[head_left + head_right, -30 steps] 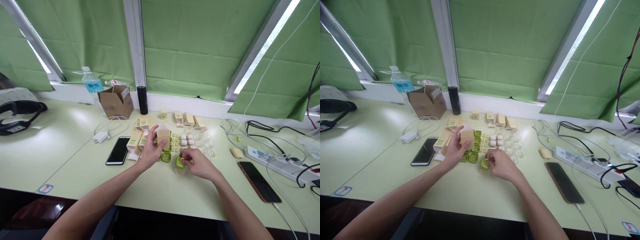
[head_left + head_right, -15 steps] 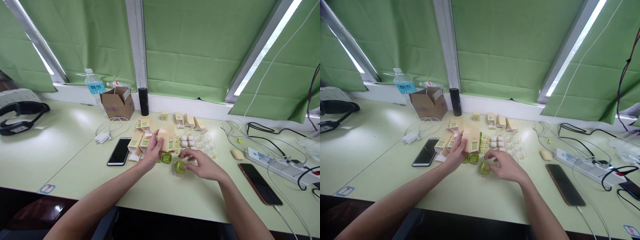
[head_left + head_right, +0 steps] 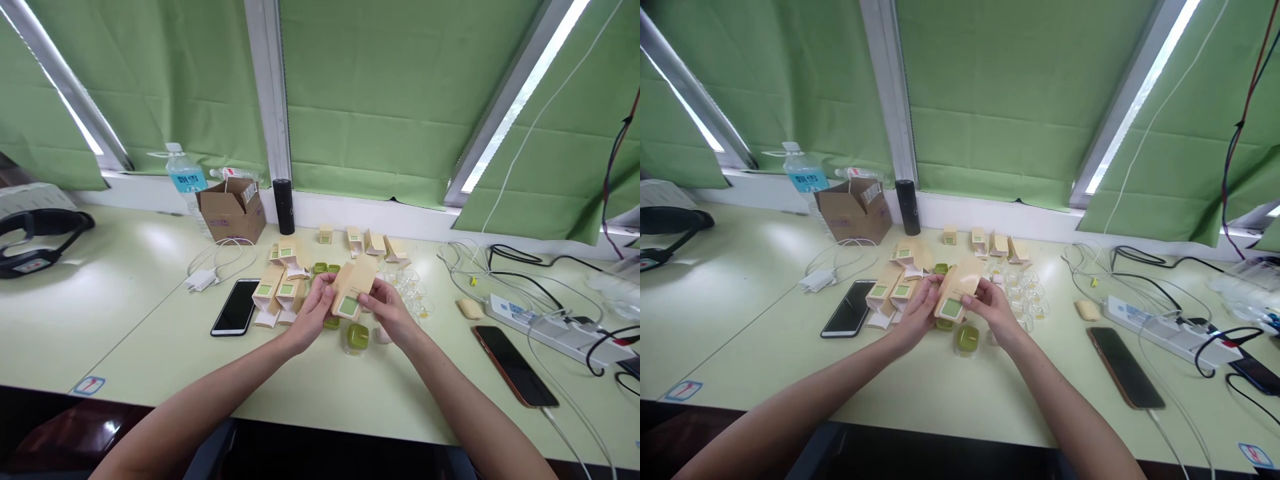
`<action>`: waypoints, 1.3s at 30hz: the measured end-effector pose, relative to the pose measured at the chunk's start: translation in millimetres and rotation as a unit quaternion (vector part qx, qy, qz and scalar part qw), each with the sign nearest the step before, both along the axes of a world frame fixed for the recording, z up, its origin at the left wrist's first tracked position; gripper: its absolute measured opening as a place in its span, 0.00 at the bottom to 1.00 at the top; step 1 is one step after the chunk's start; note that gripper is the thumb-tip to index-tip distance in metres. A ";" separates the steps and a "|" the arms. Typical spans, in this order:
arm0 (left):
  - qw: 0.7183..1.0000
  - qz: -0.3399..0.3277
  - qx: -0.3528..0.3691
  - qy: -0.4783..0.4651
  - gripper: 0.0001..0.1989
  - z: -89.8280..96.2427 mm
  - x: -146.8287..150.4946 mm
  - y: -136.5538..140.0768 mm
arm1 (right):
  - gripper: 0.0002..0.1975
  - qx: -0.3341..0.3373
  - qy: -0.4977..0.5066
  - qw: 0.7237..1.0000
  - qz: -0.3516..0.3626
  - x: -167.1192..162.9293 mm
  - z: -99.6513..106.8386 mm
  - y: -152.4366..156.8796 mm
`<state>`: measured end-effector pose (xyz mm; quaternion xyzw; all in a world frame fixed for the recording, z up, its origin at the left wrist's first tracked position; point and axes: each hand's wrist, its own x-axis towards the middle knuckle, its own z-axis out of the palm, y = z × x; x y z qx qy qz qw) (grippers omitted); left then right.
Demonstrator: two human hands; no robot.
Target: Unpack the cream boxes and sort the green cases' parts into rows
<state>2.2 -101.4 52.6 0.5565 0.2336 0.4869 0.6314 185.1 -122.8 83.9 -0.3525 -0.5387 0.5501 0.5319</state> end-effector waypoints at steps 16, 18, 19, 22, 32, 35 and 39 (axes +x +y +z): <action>0.979 0.043 0.145 0.134 0.29 1.9 9.4 7.0 | 0.26 -0.014 0.062 0.993 -0.104 -0.8 -17.4 9.8; 0.981 0.039 0.139 0.128 0.28 1.9 9.2 7.1 | 0.26 -0.017 0.065 0.992 -0.104 -0.6 -19.0 10.9; 0.982 0.036 0.137 0.127 0.28 2.0 9.1 7.2 | 0.25 -0.019 0.067 0.992 -0.104 -0.6 -19.8 11.4; 0.983 0.031 0.132 0.122 0.26 2.0 10.0 7.9 | 0.26 -0.026 0.074 0.991 -0.108 -0.4 -22.4 12.7; 0.988 0.042 0.117 0.091 0.21 -8.6 12.4 5.5 | 0.29 -0.001 0.050 0.996 -0.072 -7.2 -28.5 3.6; 0.988 0.046 0.100 0.109 0.24 -9.6 10.1 1.1 | 0.29 -0.008 0.057 0.995 -0.084 -8.8 -30.7 2.9; 0.987 0.036 0.104 0.119 0.29 -6.6 7.3 -4.4 | 0.28 -0.039 0.074 0.992 -0.096 -5.2 -33.6 5.4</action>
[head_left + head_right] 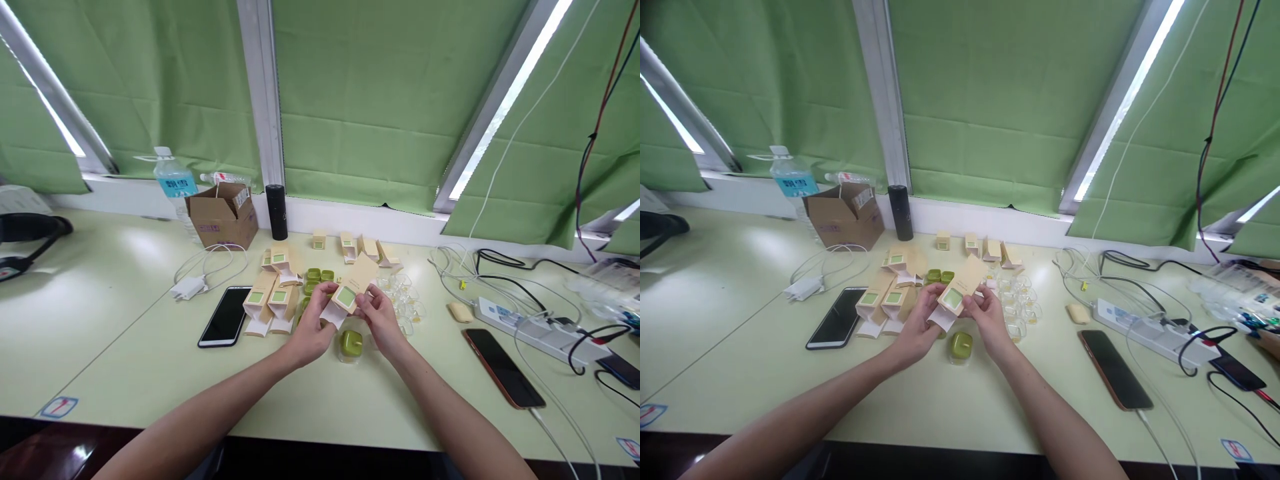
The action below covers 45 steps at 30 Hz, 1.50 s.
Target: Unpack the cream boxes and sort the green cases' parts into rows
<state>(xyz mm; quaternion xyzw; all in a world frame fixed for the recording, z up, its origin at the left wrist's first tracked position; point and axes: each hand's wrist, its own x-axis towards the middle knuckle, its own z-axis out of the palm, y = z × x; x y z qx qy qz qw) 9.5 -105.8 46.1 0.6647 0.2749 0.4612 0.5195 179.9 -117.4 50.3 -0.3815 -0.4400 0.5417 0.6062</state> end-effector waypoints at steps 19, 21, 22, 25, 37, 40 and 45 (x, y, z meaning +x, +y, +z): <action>0.981 0.101 0.126 0.111 0.17 -5.4 -2.8 4.3 | 0.32 -0.070 0.005 0.996 -0.052 0.6 4.8 -0.1; 0.980 0.119 0.117 0.109 0.17 -6.3 -2.1 5.0 | 0.32 -0.069 -0.011 0.996 -0.051 -1.8 5.3 -1.6; 0.981 0.122 0.110 0.101 0.17 -6.6 -1.5 5.5 | 0.32 -0.068 -0.020 0.996 -0.049 -3.1 5.4 -2.5; 0.989 0.105 0.079 0.062 0.23 -7.8 0.7 6.7 | 0.32 -0.061 -0.037 0.997 -0.042 -5.4 5.7 -4.6; 0.998 0.011 -0.042 0.039 0.46 4.6 2.8 -0.3 | 0.31 -0.051 -0.025 0.997 -0.042 -2.2 5.5 -2.6; 0.998 0.005 -0.045 0.044 0.44 4.9 3.2 -1.1 | 0.29 -0.046 -0.015 0.995 -0.082 -1.0 5.2 -1.2; 0.998 -0.015 -0.053 0.024 0.20 3.6 2.3 3.2 | 0.27 -0.026 -0.008 0.988 -0.155 -0.1 8.4 -1.2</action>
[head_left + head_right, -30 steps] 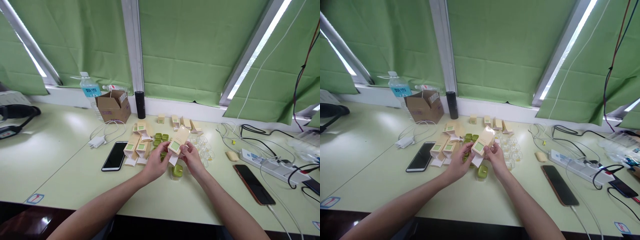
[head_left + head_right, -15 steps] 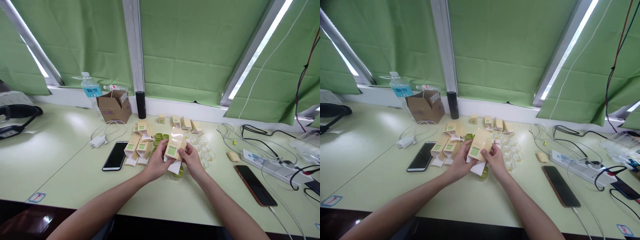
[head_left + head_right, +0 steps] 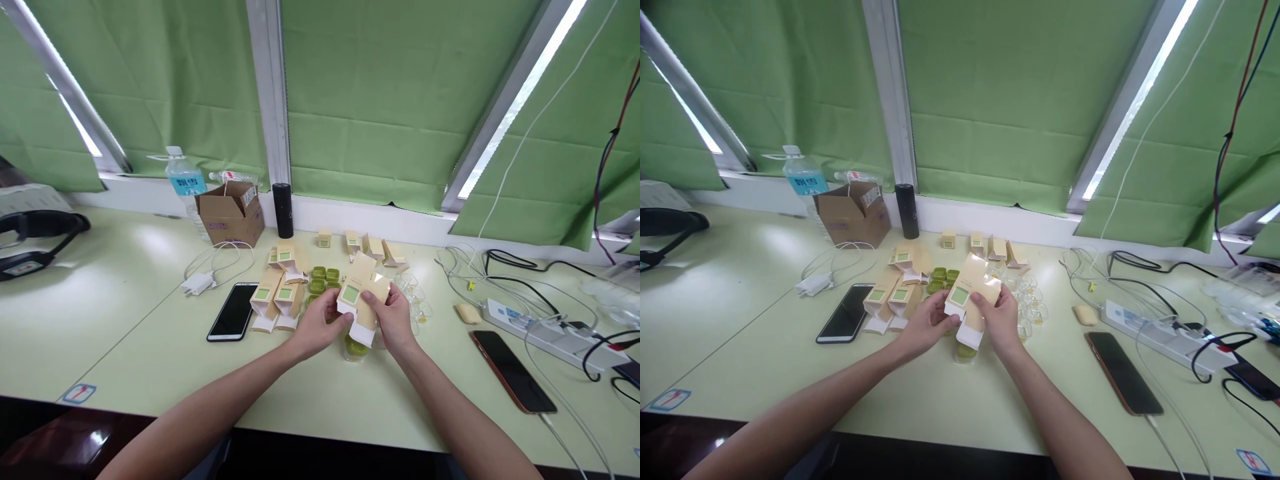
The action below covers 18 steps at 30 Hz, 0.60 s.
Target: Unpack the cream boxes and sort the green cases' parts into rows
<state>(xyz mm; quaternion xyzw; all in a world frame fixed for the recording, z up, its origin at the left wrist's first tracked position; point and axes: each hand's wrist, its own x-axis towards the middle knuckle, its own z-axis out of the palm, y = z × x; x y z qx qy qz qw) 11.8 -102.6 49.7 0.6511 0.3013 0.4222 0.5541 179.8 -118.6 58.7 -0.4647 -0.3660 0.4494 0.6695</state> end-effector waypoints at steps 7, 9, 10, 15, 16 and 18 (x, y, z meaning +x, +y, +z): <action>0.999 0.000 -0.036 0.022 0.21 2.8 1.0 1.6 | 0.24 0.029 -0.039 0.998 -0.046 0.7 3.5 -1.4; 0.998 -0.004 -0.057 0.010 0.22 2.8 3.5 0.7 | 0.24 0.029 -0.040 0.998 -0.050 0.6 3.4 -1.1; 0.998 -0.006 -0.066 0.006 0.23 2.6 4.9 0.2 | 0.25 0.029 -0.039 0.998 -0.050 0.5 3.5 -0.9; 0.996 0.033 -0.087 0.006 0.22 5.4 7.3 5.7 | 0.25 0.035 -0.031 0.999 -0.010 1.5 6.2 -1.8; 0.995 0.056 -0.084 0.010 0.21 8.2 6.0 10.7 | 0.25 0.033 -0.029 0.999 -0.002 2.8 6.8 -2.1; 0.991 0.110 -0.063 0.038 0.20 17.4 1.6 26.6 | 0.25 0.032 -0.026 0.999 -0.004 6.4 7.0 -2.1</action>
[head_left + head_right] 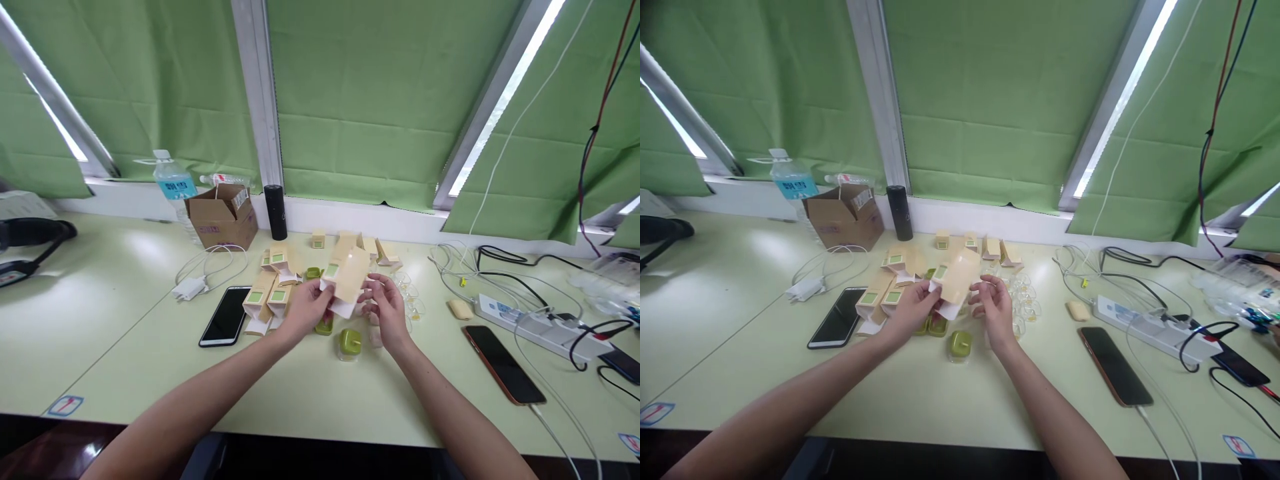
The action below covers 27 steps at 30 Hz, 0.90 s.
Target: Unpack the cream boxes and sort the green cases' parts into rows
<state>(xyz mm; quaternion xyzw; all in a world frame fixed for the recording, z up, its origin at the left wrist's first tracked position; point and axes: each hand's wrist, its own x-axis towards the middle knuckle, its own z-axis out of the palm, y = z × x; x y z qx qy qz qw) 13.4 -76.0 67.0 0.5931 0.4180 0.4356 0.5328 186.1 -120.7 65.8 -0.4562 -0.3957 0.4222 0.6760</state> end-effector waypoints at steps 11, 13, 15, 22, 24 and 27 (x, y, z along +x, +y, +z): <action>0.900 0.165 0.142 0.377 0.12 44.2 18.1 138.4 | 0.21 0.014 -0.032 0.999 -0.024 0.4 -12.2 3.0; 0.885 0.172 0.141 0.409 0.12 38.3 29.7 151.9 | 0.21 0.015 -0.041 0.999 -0.014 -0.8 -13.7 2.1; 0.875 0.170 0.130 0.435 0.12 30.4 40.4 160.7 | 0.21 0.016 -0.045 0.999 -0.005 -0.9 -14.4 1.4; 0.858 0.158 0.084 0.481 0.14 7.4 66.9 173.5 | 0.20 0.026 -0.062 0.998 0.003 -0.5 -9.7 -3.0; 0.856 0.153 0.071 0.488 0.16 5.8 68.7 175.4 | 0.20 0.026 -0.065 0.998 0.004 -0.5 -8.8 -3.9; 0.854 0.139 0.073 0.497 0.17 9.9 63.2 174.5 | 0.20 0.028 -0.062 0.998 -0.002 0.0 -8.7 -3.8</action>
